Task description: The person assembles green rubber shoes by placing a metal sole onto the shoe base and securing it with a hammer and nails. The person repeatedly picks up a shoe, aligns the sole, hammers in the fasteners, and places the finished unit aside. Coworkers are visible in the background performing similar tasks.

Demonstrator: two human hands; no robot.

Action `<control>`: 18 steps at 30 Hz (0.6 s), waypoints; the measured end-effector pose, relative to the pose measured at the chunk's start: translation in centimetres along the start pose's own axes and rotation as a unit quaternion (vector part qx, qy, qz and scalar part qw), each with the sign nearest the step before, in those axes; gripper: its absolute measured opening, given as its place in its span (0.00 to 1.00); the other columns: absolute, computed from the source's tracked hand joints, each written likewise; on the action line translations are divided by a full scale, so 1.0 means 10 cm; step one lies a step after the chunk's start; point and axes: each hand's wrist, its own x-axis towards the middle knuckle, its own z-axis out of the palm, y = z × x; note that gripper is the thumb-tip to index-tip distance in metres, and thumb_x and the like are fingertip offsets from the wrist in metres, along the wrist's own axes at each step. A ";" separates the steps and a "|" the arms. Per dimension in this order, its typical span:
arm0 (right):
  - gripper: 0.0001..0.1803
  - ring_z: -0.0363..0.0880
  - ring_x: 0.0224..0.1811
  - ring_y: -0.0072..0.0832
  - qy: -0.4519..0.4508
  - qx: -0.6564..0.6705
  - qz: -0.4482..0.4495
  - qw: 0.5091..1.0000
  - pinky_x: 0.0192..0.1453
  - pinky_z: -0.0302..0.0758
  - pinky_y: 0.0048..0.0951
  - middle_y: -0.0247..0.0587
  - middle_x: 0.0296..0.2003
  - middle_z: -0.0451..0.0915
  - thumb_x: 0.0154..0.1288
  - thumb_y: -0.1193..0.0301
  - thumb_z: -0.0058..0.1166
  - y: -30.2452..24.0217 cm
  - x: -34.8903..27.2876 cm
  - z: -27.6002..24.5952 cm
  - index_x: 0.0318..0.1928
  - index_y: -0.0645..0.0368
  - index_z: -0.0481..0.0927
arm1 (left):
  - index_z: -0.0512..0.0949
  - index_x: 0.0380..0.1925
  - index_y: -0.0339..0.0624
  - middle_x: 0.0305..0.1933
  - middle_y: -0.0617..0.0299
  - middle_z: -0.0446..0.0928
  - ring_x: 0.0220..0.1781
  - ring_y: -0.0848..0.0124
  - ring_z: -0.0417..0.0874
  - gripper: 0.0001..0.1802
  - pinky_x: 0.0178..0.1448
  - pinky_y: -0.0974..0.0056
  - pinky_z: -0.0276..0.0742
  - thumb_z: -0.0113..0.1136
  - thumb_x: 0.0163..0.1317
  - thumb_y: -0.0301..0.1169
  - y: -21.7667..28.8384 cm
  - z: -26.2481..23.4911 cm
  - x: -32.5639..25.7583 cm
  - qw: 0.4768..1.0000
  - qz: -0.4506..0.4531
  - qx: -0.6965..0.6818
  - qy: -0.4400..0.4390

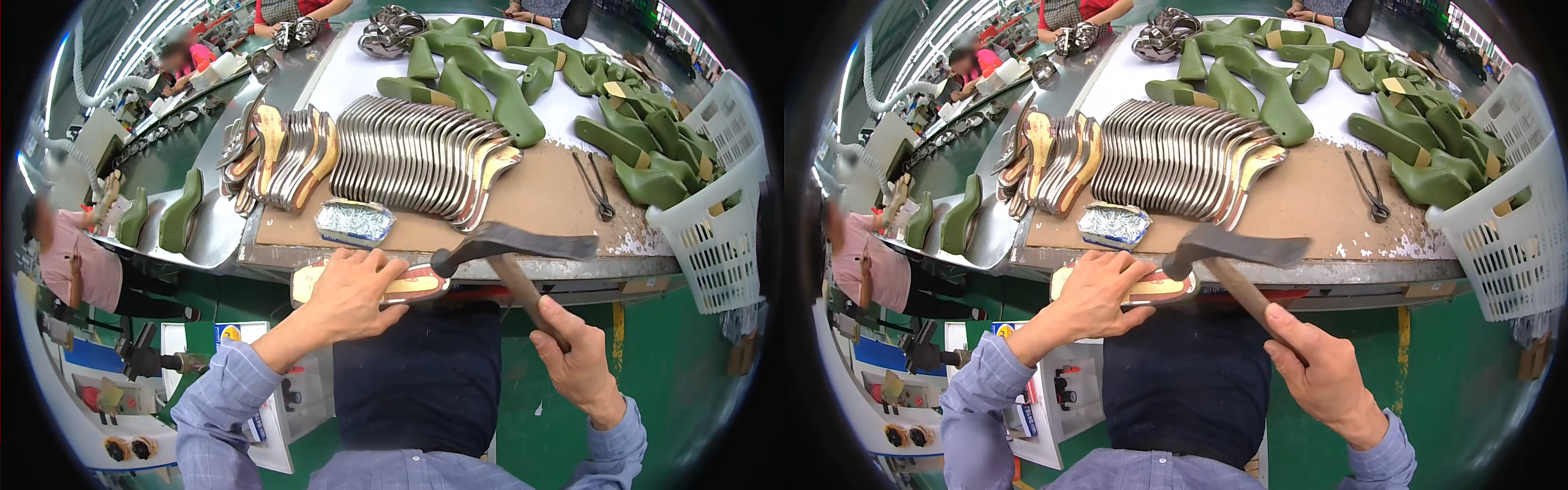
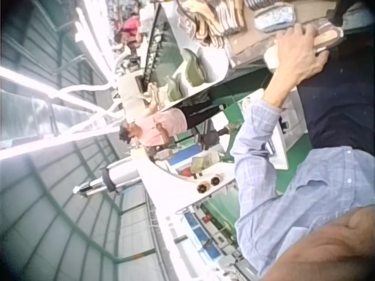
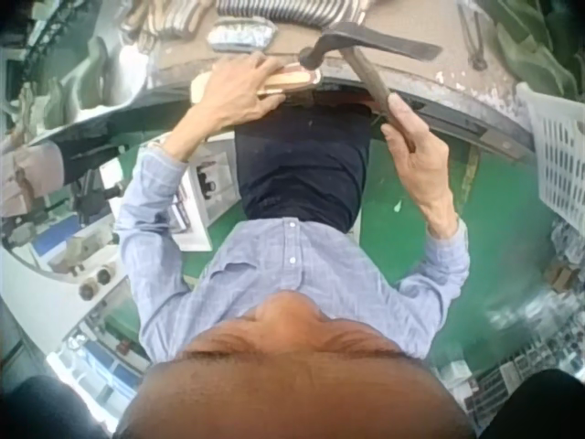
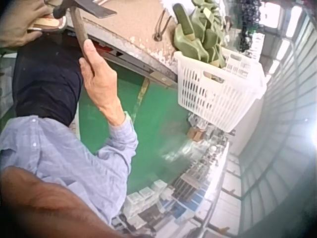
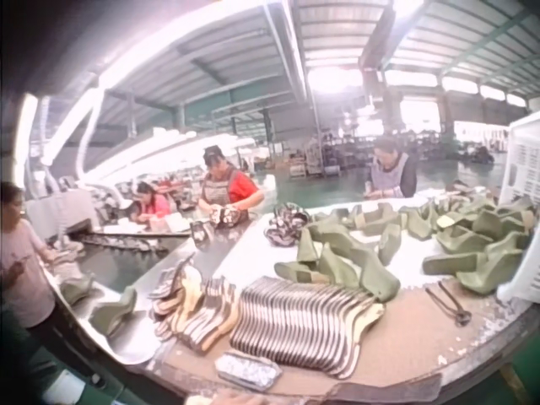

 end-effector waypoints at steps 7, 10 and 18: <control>0.30 0.79 0.28 0.22 0.118 0.109 -0.070 0.985 0.28 0.77 0.28 0.44 0.31 0.82 0.66 0.82 0.61 -0.23 0.03 -0.19 0.67 0.58 0.70 | 0.76 0.53 0.46 0.45 0.57 0.77 0.50 0.58 0.80 0.30 0.55 0.53 0.69 0.70 0.55 0.49 0.01 -0.02 -0.03 1.000 -0.008 0.002 0.000; 0.29 0.80 0.26 0.30 0.061 0.032 -0.044 0.997 0.28 0.77 0.32 0.44 0.29 0.81 0.65 0.79 0.62 -0.16 0.05 -0.06 0.66 0.54 0.72 | 0.75 0.53 0.46 0.45 0.56 0.77 0.49 0.57 0.80 0.30 0.54 0.54 0.69 0.70 0.56 0.50 0.00 -0.01 0.00 1.000 0.004 0.001 0.003; 0.21 0.82 0.28 0.31 0.162 -0.044 -0.098 0.981 0.30 0.78 0.30 0.51 0.45 0.84 0.68 0.77 0.59 -0.23 0.39 -0.18 0.61 0.63 0.77 | 0.75 0.50 0.44 0.43 0.55 0.77 0.48 0.57 0.80 0.29 0.52 0.53 0.70 0.69 0.56 0.50 -0.01 -0.01 -0.05 1.000 -0.006 0.012 0.005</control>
